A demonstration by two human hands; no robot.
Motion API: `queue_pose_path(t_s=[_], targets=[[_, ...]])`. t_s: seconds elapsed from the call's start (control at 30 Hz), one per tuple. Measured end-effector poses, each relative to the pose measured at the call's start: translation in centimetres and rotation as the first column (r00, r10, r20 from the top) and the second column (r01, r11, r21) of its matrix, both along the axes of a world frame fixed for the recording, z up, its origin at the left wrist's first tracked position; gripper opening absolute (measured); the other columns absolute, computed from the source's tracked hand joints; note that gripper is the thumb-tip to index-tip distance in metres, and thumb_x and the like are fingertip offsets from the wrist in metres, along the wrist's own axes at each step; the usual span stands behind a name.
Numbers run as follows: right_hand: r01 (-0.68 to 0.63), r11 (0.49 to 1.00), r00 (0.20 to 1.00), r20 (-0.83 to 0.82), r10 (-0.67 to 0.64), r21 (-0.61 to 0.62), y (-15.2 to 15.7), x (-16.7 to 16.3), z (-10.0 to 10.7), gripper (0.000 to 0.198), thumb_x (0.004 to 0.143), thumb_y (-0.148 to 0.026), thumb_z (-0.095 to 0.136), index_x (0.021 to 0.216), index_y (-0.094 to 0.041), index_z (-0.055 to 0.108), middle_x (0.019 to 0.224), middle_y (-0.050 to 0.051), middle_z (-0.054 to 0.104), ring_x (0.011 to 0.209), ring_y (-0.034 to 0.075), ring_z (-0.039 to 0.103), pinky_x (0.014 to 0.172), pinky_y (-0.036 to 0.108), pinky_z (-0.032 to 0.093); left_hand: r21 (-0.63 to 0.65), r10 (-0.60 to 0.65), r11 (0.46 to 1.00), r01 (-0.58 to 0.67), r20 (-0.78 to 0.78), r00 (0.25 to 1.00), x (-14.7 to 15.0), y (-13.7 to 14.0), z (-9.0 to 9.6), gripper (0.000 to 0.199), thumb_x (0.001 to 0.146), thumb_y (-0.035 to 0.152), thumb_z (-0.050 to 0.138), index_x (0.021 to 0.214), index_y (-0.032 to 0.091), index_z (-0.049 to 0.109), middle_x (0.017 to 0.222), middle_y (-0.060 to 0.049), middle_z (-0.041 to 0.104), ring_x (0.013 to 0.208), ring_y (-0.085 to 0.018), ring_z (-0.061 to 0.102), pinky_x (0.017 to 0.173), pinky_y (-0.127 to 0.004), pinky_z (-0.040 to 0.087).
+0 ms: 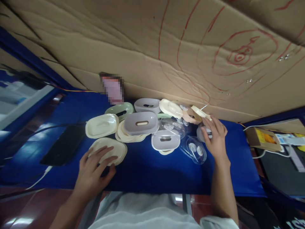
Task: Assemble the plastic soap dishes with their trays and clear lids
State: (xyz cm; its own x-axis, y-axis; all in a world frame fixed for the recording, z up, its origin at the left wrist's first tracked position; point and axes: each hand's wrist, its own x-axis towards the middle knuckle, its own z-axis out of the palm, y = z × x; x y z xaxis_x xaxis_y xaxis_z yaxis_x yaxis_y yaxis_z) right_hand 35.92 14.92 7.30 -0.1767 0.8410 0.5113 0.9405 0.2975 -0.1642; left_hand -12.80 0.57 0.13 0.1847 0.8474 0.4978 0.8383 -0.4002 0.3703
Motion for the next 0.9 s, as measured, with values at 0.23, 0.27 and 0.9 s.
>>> queue_pose_path(t_s=[0.23, 0.27, 0.9], targets=[[-0.144, 0.978, 0.981, -0.110, 0.161, 0.150, -7.9, -5.5, -3.7, 0.035, 0.105, -0.020, 0.062, 0.138, -0.025, 0.071, 0.138, 0.012, 0.074, 0.134, 0.032, 0.068, 0.113, 0.054, 0.053, -0.091, -0.106, 0.991, 0.094, -0.138, 0.985, 0.0, -1.2, -0.1, 0.026, 0.097, 0.013, 0.063, 0.120, 0.020, 0.072, 0.142, -0.014, 0.073, 0.131, -0.035, 0.070, 0.104, -0.048, 0.057], [-0.207, 0.971, 0.967, -0.123, 0.222, 0.122, -9.1, -7.0, -4.3, 0.037, 0.103, -0.017, 0.063, 0.139, -0.027, 0.070, 0.136, 0.011, 0.075, 0.130, 0.032, 0.071, 0.110, 0.054, 0.056, -0.089, -0.145, 0.987, 0.133, -0.136, 0.980, 0.6, -1.2, 0.1, 0.027, 0.099, 0.012, 0.061, 0.122, 0.020, 0.072, 0.142, -0.014, 0.073, 0.129, -0.033, 0.071, 0.103, -0.046, 0.058], [-0.532, 0.786, 0.846, -0.184, 0.500, -0.314, -15.8, -18.9, -7.7, 0.030, 0.111, -0.026, 0.060, 0.140, -0.025, 0.066, 0.160, 0.009, 0.061, 0.152, 0.028, 0.054, 0.123, 0.057, 0.045, 0.209, -0.150, 0.968, 0.141, 0.027, 0.988, 3.1, 5.4, 5.2, 0.030, 0.105, 0.013, 0.065, 0.133, 0.021, 0.068, 0.127, -0.011, 0.078, 0.123, -0.026, 0.072, 0.112, -0.045, 0.056]])
